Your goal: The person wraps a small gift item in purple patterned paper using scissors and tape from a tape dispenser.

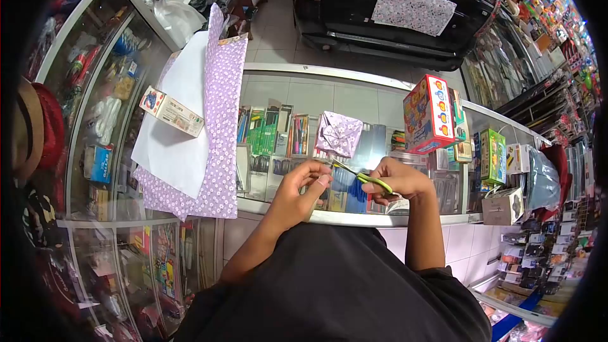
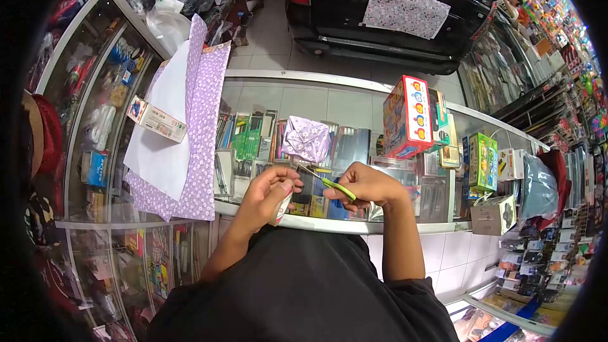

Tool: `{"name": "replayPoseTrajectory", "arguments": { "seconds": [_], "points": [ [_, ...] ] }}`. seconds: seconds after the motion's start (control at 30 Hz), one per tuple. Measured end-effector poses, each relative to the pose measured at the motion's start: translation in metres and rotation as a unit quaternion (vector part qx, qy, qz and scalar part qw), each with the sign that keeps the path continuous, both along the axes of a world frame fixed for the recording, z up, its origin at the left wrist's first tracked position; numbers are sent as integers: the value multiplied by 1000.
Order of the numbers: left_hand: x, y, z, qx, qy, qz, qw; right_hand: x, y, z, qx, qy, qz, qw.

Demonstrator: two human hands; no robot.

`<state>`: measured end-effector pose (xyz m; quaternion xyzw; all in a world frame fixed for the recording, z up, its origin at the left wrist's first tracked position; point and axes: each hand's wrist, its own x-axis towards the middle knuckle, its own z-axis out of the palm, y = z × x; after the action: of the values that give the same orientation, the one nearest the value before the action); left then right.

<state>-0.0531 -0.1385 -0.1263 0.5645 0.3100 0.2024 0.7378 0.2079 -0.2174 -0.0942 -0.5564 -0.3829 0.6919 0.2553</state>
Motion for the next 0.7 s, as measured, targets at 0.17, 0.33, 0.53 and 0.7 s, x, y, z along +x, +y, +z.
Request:
{"name": "replayPoseTrajectory", "arguments": {
  "seconds": [0.17,0.33,0.53,0.7],
  "points": [
    [0,-1,-2,-13,-2,-3,1000,-1,6,-5,9,16,-7,1000],
    [1,-1,-1,-15,-8,-9,1000,-2,11,-4,-8,-26,-1,1000],
    [1,-1,-1,-20,-9,-5,1000,-7,15,0,6,-45,-16,999],
    [1,-2,-2,-16,-7,-9,1000,-3,16,0,54,-58,3,997]
  ]
}}
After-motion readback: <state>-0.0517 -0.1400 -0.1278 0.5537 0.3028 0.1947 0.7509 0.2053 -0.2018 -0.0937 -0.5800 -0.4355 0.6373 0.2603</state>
